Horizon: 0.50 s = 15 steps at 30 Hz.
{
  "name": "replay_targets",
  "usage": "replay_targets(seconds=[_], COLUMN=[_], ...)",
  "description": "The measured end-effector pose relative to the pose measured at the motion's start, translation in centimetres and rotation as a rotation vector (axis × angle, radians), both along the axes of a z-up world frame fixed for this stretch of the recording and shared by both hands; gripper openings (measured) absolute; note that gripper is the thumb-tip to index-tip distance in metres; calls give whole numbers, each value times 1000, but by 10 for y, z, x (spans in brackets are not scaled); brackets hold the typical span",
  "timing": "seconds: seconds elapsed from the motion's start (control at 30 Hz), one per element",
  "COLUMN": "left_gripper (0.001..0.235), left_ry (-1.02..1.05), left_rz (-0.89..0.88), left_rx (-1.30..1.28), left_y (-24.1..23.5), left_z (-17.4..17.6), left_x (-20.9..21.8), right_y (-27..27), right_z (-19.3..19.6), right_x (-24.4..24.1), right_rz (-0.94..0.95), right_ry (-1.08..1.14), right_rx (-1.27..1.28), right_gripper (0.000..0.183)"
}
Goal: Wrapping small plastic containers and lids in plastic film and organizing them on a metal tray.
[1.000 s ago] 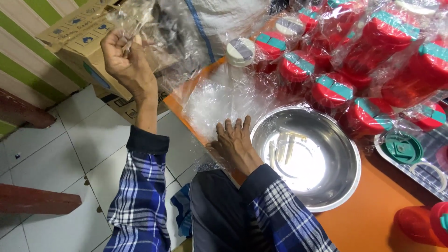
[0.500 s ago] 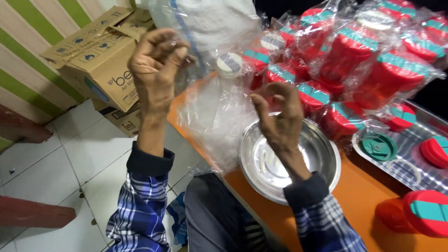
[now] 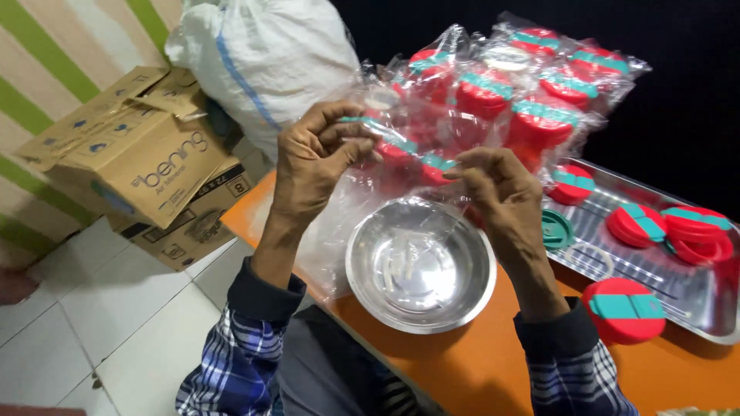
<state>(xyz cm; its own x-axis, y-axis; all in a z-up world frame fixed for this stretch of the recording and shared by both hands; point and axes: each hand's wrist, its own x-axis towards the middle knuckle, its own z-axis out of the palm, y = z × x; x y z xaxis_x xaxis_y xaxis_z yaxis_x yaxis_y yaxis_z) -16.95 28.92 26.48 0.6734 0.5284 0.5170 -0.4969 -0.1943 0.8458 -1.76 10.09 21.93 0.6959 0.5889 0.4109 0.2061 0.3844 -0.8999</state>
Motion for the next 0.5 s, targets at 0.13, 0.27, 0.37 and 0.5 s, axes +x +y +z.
replay_targets(seconds=[0.13,0.27,0.37,0.5], left_gripper=[39,40,46,39], left_ry=[43,71,96,86], left_rz=[-71,-159,-207,-148], left_rx=[-30,-107,-108,-60], left_y=[-20,-45,-48,-66], left_z=[-10,-11,-14,-5], left_x=[22,34,39,44], right_y=[-33,-57,-73,-91], right_z=[11,11,11,12], right_x=[2,14,14,13], right_rz=[-70,-280,-345,-351], right_ry=[56,104,24,-113], right_rx=[89,158,157,138], right_gripper=[30,16,16,19])
